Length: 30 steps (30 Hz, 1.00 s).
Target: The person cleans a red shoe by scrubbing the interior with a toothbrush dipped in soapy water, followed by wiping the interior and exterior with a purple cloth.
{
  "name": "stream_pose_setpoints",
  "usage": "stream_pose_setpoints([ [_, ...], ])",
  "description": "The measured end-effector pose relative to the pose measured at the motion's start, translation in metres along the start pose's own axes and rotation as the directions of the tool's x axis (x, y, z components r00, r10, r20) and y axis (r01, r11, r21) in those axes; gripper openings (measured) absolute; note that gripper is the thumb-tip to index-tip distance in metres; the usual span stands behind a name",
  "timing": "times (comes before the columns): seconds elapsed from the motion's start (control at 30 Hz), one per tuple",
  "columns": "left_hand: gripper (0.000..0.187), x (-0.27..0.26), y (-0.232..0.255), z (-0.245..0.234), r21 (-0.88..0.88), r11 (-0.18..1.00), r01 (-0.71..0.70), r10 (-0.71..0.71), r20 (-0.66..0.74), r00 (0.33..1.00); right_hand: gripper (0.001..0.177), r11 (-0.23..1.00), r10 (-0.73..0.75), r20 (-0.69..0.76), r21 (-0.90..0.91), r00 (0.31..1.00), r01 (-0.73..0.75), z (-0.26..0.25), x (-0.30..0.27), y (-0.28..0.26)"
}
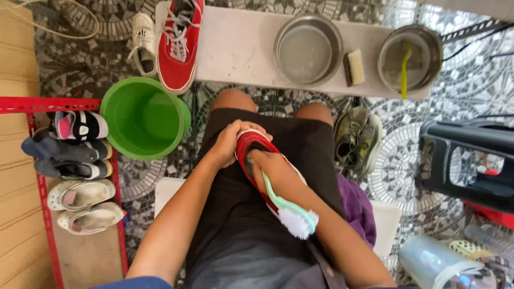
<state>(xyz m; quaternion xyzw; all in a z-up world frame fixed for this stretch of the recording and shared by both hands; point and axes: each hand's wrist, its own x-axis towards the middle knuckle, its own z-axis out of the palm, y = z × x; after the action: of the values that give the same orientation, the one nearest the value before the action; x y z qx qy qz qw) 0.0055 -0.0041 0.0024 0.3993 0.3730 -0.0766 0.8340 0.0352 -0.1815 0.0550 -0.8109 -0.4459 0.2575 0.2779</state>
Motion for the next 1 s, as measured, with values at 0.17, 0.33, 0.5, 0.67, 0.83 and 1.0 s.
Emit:
stream_pose_setpoints([
  [0.17,0.054,-0.02,0.011,0.018,0.035,0.999,0.021,-0.019,-0.068,0.998,0.011,0.999,-0.033,0.078,-0.019,0.996,0.034,-0.002,0.0,0.018],
  [0.33,0.054,-0.007,0.004,0.01,0.039,0.999,0.001,0.001,-0.035,0.999,0.012,0.985,-0.03,0.029,-0.167,0.999,0.034,-0.004,-0.001,0.021],
  [0.5,0.054,0.004,-0.012,-0.009,-0.071,0.994,0.084,-0.08,0.052,0.995,0.012,0.997,0.081,0.179,-0.004,0.98,-0.081,-0.026,-0.029,0.013],
  [0.67,0.048,-0.015,0.001,-0.015,-0.228,0.97,0.088,-0.034,0.231,0.972,0.039,0.831,0.336,-0.121,0.505,0.934,-0.233,-0.102,-0.056,0.006],
  [0.83,0.051,-0.022,-0.023,-0.004,-0.478,0.878,0.028,0.118,0.273,0.955,0.055,0.854,0.314,-0.432,0.518,0.845,-0.052,-0.136,-0.108,0.053],
  [1.0,0.072,0.006,-0.054,0.021,-0.471,0.869,-0.153,0.312,0.282,0.907,0.046,0.78,0.601,-0.557,0.565,0.574,-0.268,-0.155,-0.137,0.093],
])
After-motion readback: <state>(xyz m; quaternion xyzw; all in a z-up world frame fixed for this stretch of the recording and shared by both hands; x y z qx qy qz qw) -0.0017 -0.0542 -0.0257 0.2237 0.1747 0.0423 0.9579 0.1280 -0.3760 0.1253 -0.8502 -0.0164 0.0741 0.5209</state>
